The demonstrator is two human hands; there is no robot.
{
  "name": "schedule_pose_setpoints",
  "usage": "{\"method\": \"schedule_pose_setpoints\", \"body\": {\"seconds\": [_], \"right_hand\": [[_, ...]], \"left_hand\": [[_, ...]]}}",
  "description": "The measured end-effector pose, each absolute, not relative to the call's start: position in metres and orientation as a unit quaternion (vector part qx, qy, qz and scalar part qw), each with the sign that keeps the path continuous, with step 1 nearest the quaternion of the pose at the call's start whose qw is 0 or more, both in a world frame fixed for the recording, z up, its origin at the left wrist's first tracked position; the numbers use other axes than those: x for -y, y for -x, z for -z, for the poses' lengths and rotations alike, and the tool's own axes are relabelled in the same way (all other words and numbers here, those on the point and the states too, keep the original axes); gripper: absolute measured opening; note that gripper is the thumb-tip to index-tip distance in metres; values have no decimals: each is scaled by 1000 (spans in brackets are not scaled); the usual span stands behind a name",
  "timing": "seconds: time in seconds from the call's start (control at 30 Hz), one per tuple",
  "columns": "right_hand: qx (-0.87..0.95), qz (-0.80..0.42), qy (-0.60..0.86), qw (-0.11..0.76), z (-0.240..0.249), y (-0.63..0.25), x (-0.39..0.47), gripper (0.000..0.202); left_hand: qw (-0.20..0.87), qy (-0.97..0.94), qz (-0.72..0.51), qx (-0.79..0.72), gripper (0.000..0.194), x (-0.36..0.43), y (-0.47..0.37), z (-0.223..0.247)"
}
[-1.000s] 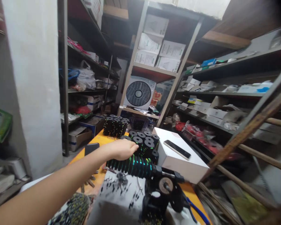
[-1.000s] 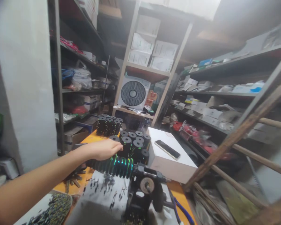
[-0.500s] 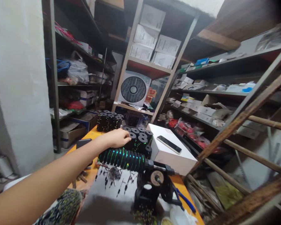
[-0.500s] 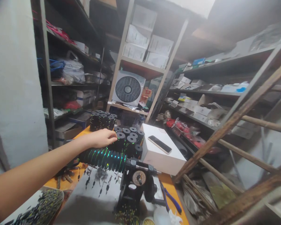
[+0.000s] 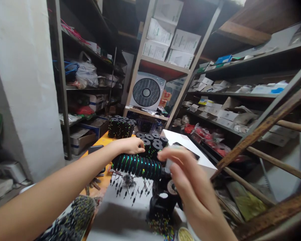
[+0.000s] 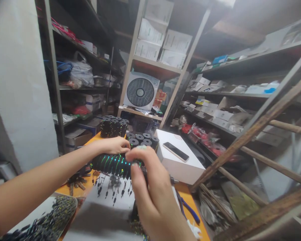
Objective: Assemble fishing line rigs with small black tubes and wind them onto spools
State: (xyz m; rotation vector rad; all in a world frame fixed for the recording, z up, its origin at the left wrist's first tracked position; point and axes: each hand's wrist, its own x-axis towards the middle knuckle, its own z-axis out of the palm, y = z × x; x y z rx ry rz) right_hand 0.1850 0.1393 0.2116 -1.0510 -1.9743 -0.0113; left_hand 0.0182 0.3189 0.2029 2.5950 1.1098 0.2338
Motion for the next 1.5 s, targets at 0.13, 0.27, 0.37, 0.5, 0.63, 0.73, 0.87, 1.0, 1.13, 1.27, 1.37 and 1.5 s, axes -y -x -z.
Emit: {"method": "schedule_pose_setpoints", "body": {"seconds": [0.13,0.27,0.37,0.5,0.63,0.73,0.87,1.0,1.13,1.27,1.37,1.5], "right_hand": [[845,36,484,225,-198,-176,-197,34],[848,-6,509,147,-185,-184,-232,46],[848,-71,519,86,-190,-193,-250,30],[840,-149,520,24,-201,-200,-273,26],[829,-178,530,22,-200,-200,-286,26],[833,-164,524,66,-195,-200,-286,28],[837,-79,507,192,-196,-198,-273,25],[824,9,477,306,-204,-195,-249,18],[846,34,415,333,-207,-189,-218,11],[888,93,374,251,-201,-178,-195,13],[888,199,363,201,-193,-169,-191,14],[879,331,311,142,-186,-163,-193,21]], "left_hand": [[139,-905,-129,-380,26,-317,-15,-206],[108,-891,-213,-386,27,-301,-3,-213],[107,-889,-242,-373,25,-279,9,-214],[129,-892,-232,-367,31,-257,16,-204],[147,-888,-214,-380,37,-260,14,-197],[171,-887,-195,-383,35,-270,12,-198],[200,-881,-164,-397,29,-282,8,-203],[218,-877,-138,-405,27,-292,4,-205],[235,-874,-119,-409,28,-301,0,-206],[249,-874,-122,-400,28,-304,0,-206],[259,-868,-133,-403,28,-304,0,-204],[272,-857,-148,-411,28,-302,1,-203]]}}
